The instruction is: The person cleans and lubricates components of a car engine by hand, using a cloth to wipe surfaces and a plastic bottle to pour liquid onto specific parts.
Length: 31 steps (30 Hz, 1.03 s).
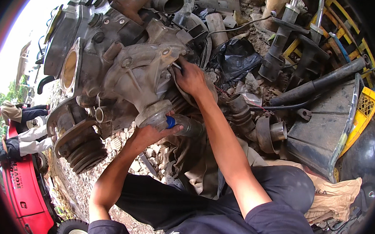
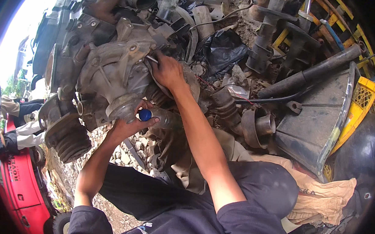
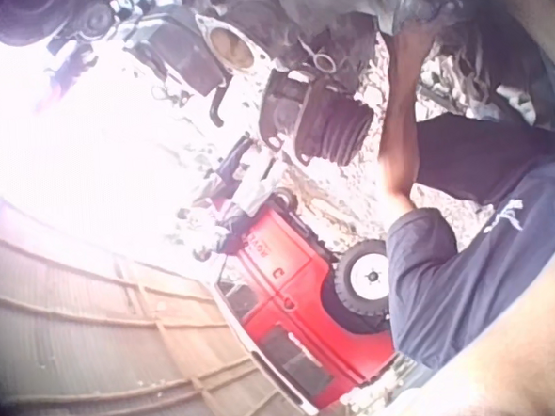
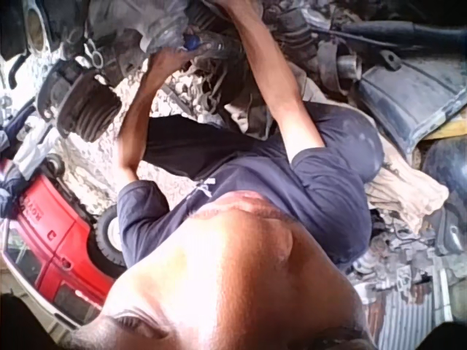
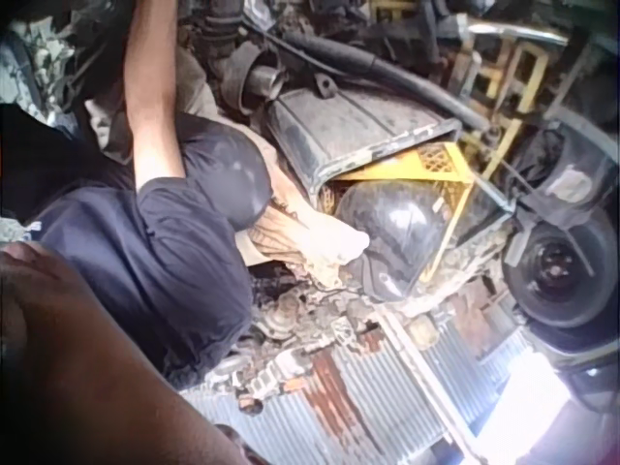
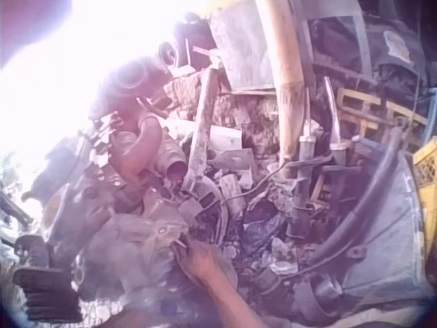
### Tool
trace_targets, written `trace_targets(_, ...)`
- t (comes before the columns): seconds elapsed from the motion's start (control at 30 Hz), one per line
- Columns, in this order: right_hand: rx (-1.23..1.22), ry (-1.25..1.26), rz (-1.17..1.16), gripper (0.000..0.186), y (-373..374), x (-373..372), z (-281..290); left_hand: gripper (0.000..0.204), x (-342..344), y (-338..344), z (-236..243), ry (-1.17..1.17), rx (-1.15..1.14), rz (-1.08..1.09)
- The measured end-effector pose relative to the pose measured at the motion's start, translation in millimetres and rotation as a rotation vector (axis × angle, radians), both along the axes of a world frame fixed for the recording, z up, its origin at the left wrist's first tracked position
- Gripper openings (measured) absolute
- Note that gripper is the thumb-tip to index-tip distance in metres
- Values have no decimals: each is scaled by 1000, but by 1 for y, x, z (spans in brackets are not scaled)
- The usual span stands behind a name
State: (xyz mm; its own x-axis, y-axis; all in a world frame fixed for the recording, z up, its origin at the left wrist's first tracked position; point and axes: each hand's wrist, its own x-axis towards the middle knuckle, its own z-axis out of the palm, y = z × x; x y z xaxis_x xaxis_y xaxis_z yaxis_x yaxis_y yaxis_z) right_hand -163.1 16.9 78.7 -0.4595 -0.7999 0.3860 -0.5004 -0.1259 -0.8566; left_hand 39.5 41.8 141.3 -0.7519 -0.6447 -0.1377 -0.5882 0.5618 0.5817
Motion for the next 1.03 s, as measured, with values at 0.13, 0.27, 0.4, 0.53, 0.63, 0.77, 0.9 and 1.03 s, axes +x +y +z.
trace_targets(0.13,-57,-63,307,35,10,-18,-11,44,-2,-12,-12,58,18,-74)
trace_targets(0.27,129,-91,297,36,12,-22,-11,44,-16,-9,3,-24,140,-16)
trace_targets(0.4,336,-25,180,35,12,-14,-11,45,-13,-13,-11,18,173,-35)
trace_targets(0.53,423,33,52,35,10,-15,-8,48,-14,-16,0,-83,98,-34)
trace_targets(0.63,394,86,-87,33,4,1,-18,47,2,-21,-21,63,0,-70)
trace_targets(0.77,411,-4,28,34,13,-7,-15,46,8,-11,-7,51,-65,-135)
trace_targets(0.9,285,-67,138,40,25,-11,-17,45,-1,-5,5,-78,80,56)
trace_targets(1.03,100,-5,165,46,26,-1,-28,52,-9,-6,14,-120,65,-28)
